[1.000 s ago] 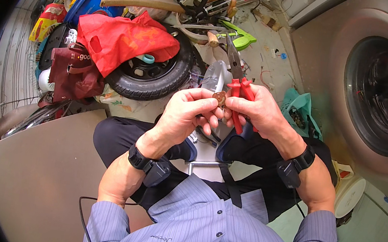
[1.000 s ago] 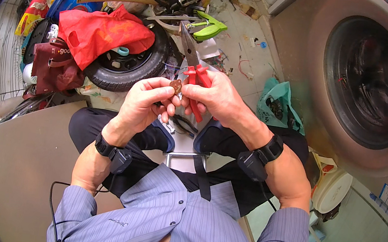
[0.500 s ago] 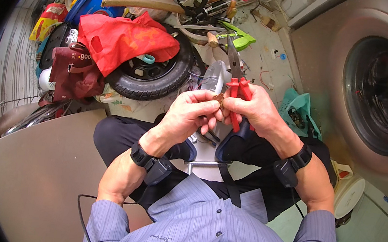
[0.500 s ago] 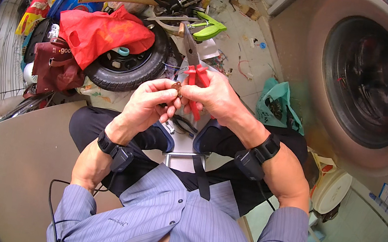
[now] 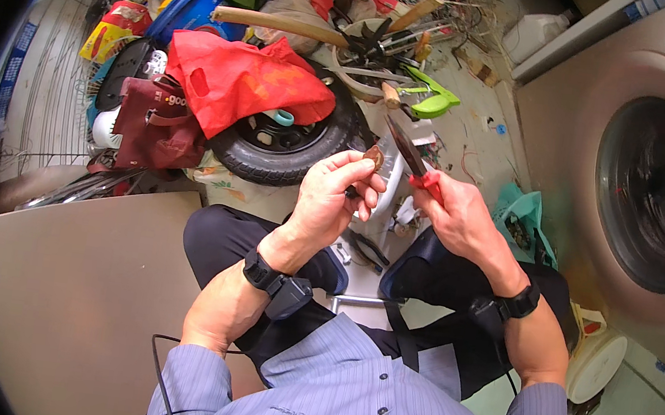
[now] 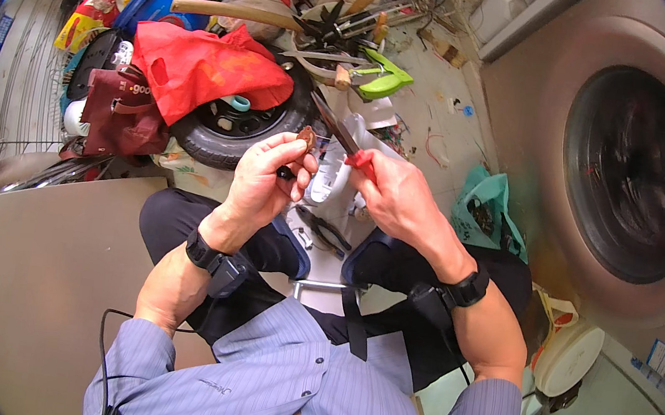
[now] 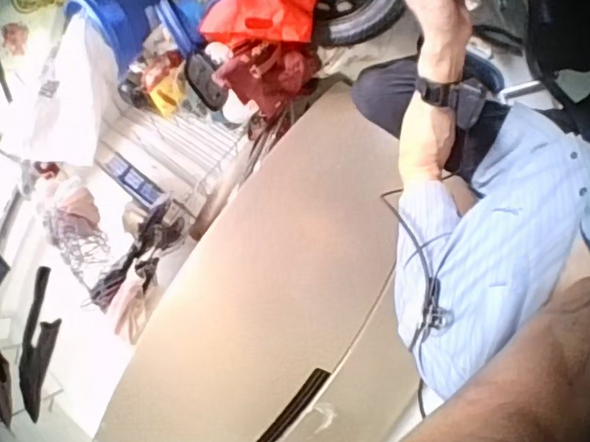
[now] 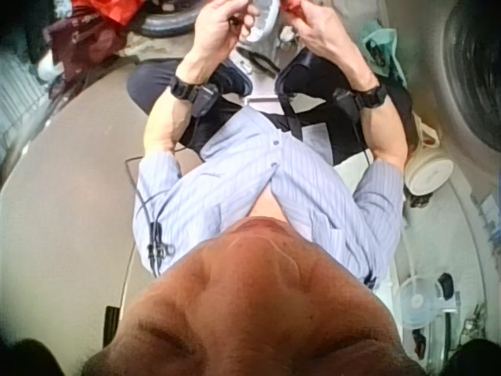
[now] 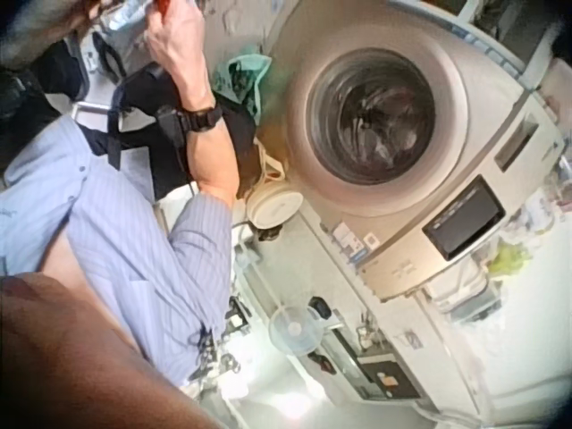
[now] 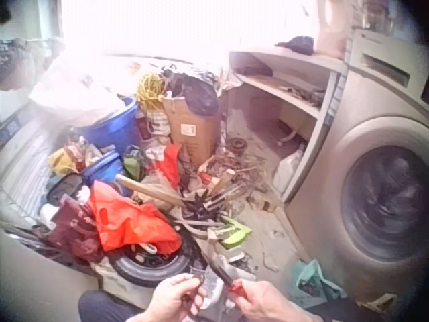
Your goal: The person uses pliers and a screwdriver to disassemble components from a small appliance base, removing small metal and plastic parts.
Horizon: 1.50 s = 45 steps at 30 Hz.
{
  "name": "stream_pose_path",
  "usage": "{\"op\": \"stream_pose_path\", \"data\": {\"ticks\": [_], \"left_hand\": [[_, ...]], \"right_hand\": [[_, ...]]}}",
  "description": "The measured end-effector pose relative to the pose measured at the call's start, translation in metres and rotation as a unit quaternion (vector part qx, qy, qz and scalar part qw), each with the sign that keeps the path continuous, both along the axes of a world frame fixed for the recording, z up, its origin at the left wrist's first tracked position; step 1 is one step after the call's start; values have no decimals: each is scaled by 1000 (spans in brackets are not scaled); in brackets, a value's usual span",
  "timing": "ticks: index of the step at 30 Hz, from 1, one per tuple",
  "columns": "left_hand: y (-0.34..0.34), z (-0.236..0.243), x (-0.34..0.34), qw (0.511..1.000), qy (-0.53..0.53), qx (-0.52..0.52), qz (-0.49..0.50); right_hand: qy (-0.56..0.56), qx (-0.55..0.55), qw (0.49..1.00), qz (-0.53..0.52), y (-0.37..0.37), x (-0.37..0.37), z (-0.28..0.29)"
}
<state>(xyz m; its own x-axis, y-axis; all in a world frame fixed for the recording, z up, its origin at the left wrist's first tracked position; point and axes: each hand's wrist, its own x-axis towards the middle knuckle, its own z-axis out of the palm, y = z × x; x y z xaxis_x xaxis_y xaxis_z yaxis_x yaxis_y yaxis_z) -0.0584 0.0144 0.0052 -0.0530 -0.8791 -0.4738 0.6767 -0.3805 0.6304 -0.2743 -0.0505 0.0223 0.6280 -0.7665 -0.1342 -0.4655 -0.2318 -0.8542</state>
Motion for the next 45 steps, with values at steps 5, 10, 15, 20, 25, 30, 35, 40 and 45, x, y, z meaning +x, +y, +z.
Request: {"op": "stream_pose_path", "data": {"ticks": [5, 10, 15, 20, 25, 30, 35, 40, 45], "left_hand": [[-2, 2, 8, 996, -48, -13, 71], [-5, 0, 7, 994, -35, -21, 97], [-6, -1, 12, 995, -24, -36, 90], [-4, -4, 7, 995, -10, -20, 96], [-2, -2, 7, 993, -25, -20, 113], [-7, -4, 7, 990, -62, -46, 118], [-6, -5, 4, 988, -75, -32, 133], [-6, -3, 6, 989, -57, -9, 133], [-5, -10, 8, 989, 4, 66, 133]], "right_hand": [[50, -145, 988, 24, 9, -2, -9], [54, -151, 987, 28, 18, 6, -10], [34, -169, 984, 38, 18, 7, -11], [34, -138, 989, 50, 22, 5, -17], [39, -113, 991, 63, 25, 11, -11], [55, -141, 987, 48, 27, 13, -16], [41, -146, 987, 49, 30, 13, -20], [52, -158, 985, 55, 28, 14, -24], [13, -156, 986, 49, 28, 20, -29]]}}
